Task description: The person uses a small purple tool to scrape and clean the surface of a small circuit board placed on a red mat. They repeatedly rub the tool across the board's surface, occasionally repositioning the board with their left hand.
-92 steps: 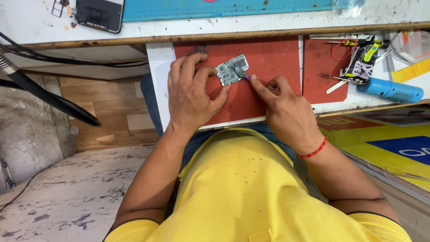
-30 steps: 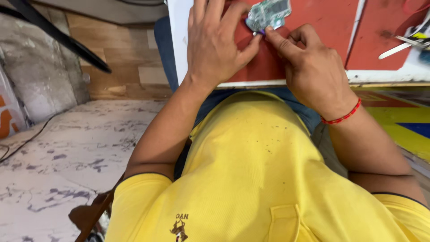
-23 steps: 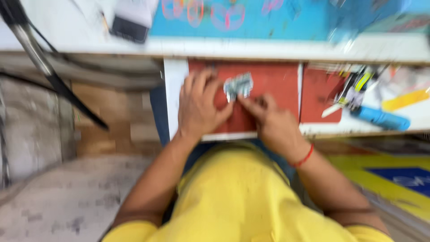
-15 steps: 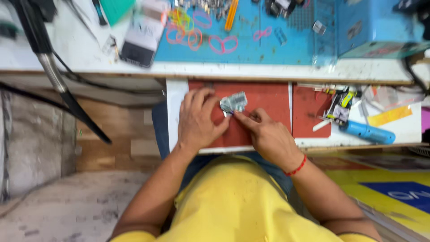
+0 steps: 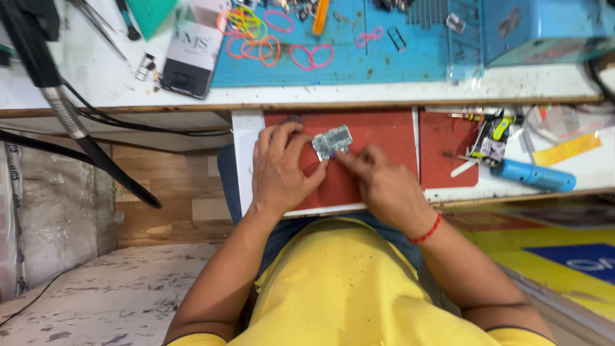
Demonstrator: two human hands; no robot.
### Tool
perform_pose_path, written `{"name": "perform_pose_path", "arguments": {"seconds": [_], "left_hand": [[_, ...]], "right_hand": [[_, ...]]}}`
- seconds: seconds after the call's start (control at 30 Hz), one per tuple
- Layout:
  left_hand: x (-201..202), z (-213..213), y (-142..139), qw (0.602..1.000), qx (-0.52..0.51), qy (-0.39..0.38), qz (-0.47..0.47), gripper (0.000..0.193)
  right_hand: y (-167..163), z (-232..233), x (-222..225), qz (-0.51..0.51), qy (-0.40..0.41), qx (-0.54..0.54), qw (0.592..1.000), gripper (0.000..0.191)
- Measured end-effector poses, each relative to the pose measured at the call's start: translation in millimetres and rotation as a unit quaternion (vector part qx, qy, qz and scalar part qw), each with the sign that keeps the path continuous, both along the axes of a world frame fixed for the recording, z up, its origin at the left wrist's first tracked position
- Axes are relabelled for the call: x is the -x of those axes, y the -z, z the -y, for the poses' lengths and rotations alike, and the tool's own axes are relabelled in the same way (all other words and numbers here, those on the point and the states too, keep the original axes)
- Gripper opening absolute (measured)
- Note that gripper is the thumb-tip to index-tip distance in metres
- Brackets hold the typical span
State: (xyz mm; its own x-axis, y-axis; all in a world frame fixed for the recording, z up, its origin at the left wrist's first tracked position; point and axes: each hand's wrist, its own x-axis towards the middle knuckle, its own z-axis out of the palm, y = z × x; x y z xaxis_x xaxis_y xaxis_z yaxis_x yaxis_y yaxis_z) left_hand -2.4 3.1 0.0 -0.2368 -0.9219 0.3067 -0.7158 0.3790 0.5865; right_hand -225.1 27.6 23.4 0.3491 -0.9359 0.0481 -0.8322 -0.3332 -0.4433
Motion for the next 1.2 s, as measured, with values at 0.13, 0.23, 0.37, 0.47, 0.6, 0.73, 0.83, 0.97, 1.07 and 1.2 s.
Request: {"name": "perform_pose_path", "arguments": {"seconds": [0.13, 0.23, 0.37, 0.47, 0.6, 0.73, 0.83, 0.97, 1.07, 1.2], "left_hand": [[-1, -2, 1, 1.0, -0.006, 0.0, -0.003, 0.044], [-1, -3, 1, 1.0, -0.002, 0.0, -0.006, 0.046], [0, -3, 1, 1.0, -0.012, -0.001, -0.019, 0.049], [-1, -3, 1, 1.0, -0.005, 0.002, -0.007, 0.046], [-2, -4, 2, 1.0, 0.004, 0.009, -0.01, 0.043], [0, -3, 1, 1.0, 0.002, 0.001, -0.005, 0.045], [0, -2, 0, 1.0, 0.002, 0.005, -0.007, 0.045], [-2, -3, -1, 1.0, -0.008, 0.001, -0.006, 0.044], [-2, -3, -1, 1.0, -0.009, 0.007, -0.01, 0.043], [0, -2, -2, 1.0, -0.003, 0.004, -0.014, 0.045]], "right_hand": [[-1, -2, -4, -0.012, 0.058, 0.011, 0.998, 0.054], [-4, -3, -9, -0.007, -0.023, -0.055, 0.998, 0.063], [-6, -3, -11, 0.006, 0.04, -0.016, 0.999, 0.055], [-4, -6, -10, -0.003, 0.006, -0.035, 0.999, 0.059], [-2, -10, -8, -0.013, 0.049, -0.01, 0.999, 0.054], [-1, -12, -11, 0.01, 0.012, -0.017, 1.0, 0.057], [-3, -14, -14, 0.016, 0.062, -0.019, 0.998, 0.055], [-4, -16, -17, 0.015, 0.036, -0.022, 0.999, 0.054], [-4, -14, -17, 0.018, 0.024, -0.043, 0.999, 0.051], [-4, -11, -16, -0.014, 0.038, -0.053, 0.998, 0.056]]}}
